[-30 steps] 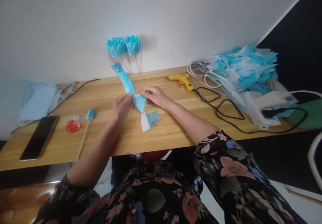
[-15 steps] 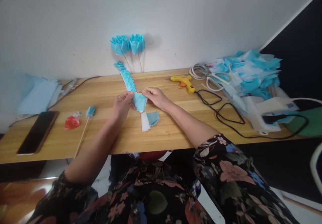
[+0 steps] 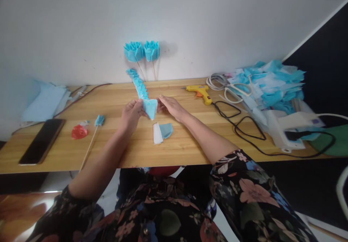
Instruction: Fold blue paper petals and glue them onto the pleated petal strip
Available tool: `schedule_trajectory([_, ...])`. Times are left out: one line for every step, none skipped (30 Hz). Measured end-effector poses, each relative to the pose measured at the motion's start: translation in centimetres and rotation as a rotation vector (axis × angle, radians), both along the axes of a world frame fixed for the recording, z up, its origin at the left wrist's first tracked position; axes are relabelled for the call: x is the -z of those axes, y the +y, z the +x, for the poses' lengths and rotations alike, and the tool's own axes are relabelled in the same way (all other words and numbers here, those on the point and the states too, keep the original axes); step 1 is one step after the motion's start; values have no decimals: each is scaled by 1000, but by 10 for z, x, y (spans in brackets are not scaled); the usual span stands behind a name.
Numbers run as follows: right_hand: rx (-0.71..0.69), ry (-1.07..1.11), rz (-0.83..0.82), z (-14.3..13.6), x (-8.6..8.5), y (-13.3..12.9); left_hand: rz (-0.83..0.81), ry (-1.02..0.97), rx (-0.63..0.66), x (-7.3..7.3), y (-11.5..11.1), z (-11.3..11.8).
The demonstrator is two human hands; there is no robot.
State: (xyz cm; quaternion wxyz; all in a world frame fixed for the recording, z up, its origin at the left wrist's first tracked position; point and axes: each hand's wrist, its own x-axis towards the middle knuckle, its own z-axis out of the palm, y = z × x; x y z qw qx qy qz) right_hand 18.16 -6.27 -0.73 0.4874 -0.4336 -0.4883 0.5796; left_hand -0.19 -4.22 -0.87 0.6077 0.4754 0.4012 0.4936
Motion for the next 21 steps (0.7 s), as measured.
schedule_trajectory([1,0,2,0,0,0,-2,1,6,0,0,0])
schedule_trajectory([4,-3,5,1,0,0,-5,3,12,0,0,0])
schedule_trajectory([9,-8,12,1,1,0,-8,4,17,0,0,0])
schedule_trajectory([11,-16,22,1,1,1,-12,4,21,0,-1,0])
schedule_trajectory([8,-26,34,2,2,1,-16,3,25,0,-1,1])
schedule_trajectory([-3,-38,50,2,2,1,-20,2,27,0,-1,1])
schedule_trajectory([-17,-54,68,2,2,0,-22,1,27,0,-1,2])
schedule_trajectory([-31,-72,87,3,1,0,-23,-1,26,0,-1,2])
schedule_trajectory([-44,-92,105,3,0,-1,-21,-3,23,0,-1,2])
schedule_trajectory([-53,-114,120,3,-1,-1,-18,-6,18,0,-1,3])
schedule_trajectory([-59,-132,129,4,-2,-2,-17,-9,14,0,-1,3])
schedule_trajectory([-62,-143,133,4,-4,-2,-16,-13,9,0,-1,3])
schedule_trajectory([-65,-145,134,4,-5,-2,-15,-16,4,0,-1,3])
schedule_trajectory([-72,-142,132,4,-5,-2,-13,-19,-2,0,-1,3])
schedule_trajectory([-76,-137,131,4,-5,-2,-10,-22,-7,-1,-1,2])
schedule_trajectory([-77,-134,131,4,-4,-2,-6,-26,-11,-1,-1,2])
schedule_trajectory([-78,-136,131,4,-4,-1,-3,-28,-12,-2,-1,2])
schedule_trajectory([-75,-143,129,3,-3,-1,-2,-30,-13,-2,-1,2])
schedule_trajectory([-68,-153,127,3,-2,-1,-1,-31,-12,-2,-1,2])
schedule_trajectory([-56,-162,125,3,-1,-1,-1,-34,-12,-2,-1,2])
schedule_trajectory([-42,-168,125,3,0,0,-2,-36,-11,-2,-1,2])
